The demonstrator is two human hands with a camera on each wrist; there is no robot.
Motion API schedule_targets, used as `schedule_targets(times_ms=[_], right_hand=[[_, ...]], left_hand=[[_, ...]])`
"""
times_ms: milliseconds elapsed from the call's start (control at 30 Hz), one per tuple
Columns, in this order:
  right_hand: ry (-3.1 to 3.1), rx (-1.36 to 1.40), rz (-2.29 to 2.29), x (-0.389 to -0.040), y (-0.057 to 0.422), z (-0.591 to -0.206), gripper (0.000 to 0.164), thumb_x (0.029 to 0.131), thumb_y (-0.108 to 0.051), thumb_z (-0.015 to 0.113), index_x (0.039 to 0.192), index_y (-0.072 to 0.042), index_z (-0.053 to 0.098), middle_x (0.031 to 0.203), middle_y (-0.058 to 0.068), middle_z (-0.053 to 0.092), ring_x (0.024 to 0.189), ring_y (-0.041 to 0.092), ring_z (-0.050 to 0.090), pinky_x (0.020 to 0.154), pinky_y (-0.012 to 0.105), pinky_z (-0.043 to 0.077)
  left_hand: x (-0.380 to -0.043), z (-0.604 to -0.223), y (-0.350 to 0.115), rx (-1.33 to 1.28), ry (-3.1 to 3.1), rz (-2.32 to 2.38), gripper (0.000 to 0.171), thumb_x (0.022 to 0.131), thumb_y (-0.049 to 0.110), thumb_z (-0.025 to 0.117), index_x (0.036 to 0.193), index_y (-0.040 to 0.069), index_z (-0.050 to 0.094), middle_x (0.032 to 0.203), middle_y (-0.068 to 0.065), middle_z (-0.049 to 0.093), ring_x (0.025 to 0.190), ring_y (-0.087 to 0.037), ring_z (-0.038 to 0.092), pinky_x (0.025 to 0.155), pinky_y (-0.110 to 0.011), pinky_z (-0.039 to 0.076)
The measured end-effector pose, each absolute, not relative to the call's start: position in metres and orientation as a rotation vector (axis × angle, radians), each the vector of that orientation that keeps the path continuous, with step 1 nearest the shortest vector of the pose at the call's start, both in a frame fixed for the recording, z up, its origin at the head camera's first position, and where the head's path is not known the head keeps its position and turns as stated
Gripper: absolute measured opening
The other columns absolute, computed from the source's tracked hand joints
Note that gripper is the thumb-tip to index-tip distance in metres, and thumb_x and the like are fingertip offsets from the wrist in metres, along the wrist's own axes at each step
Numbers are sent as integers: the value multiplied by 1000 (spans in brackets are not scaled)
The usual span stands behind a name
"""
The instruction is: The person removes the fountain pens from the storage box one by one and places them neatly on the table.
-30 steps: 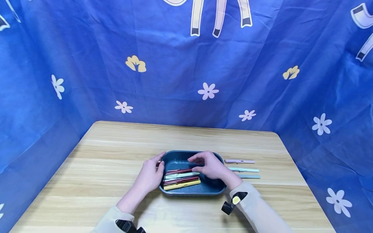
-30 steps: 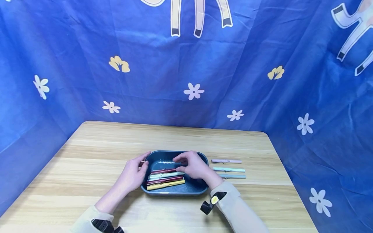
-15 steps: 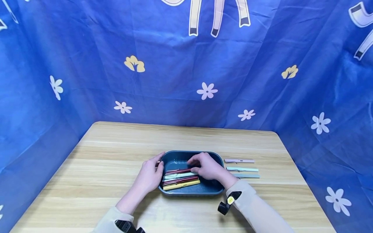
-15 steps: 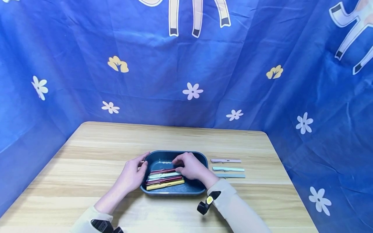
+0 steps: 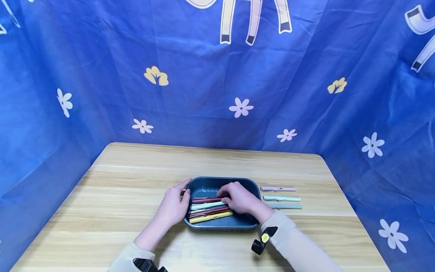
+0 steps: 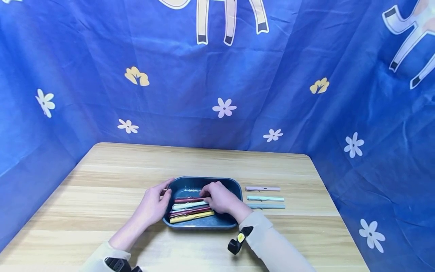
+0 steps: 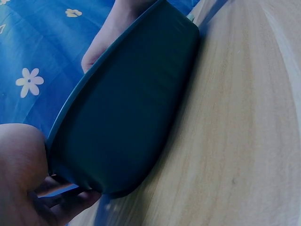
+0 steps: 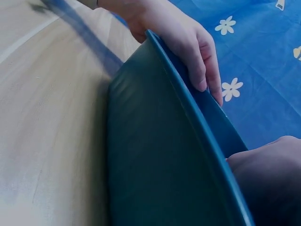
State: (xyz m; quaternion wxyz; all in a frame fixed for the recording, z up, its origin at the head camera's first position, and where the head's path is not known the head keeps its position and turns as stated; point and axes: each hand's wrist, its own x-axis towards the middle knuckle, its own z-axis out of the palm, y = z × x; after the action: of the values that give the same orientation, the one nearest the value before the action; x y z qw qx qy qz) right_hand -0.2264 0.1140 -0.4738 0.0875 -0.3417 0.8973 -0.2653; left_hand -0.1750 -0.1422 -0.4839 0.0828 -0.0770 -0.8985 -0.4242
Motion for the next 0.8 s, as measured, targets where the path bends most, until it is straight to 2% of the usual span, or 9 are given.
schedule_targets(times_ms=[267, 467, 800], right_hand=[[2613, -997, -857, -228, 116, -474, 18, 94, -1, 78, 111, -7, 79, 95, -6, 75, 91, 5, 67, 87, 29, 58], [2598, -1013, -908, -228, 117, -475, 19, 93, 3, 77, 111, -5, 78, 92, -7, 71, 88, 5, 66, 84, 28, 58], [2628, -1053, -978, -226, 123, -475, 16, 98, -3, 74, 109, -14, 77, 100, -9, 68, 92, 5, 64, 86, 28, 56]], left_hand=[[-175, -484, -142, -226, -2680, -1277, 45, 106, 9, 56, 149, -3, 56, 143, -26, 61, 131, -38, 61, 111, -56, 47], [-175, -484, -142, -220, -2686, -1270, 45, 107, 9, 56, 150, -3, 56, 143, -27, 61, 129, -38, 62, 111, -56, 47], [-174, -485, -142, -223, -2687, -1278, 45, 106, 8, 56, 150, -3, 56, 143, -27, 61, 129, -38, 62, 110, -56, 48]])
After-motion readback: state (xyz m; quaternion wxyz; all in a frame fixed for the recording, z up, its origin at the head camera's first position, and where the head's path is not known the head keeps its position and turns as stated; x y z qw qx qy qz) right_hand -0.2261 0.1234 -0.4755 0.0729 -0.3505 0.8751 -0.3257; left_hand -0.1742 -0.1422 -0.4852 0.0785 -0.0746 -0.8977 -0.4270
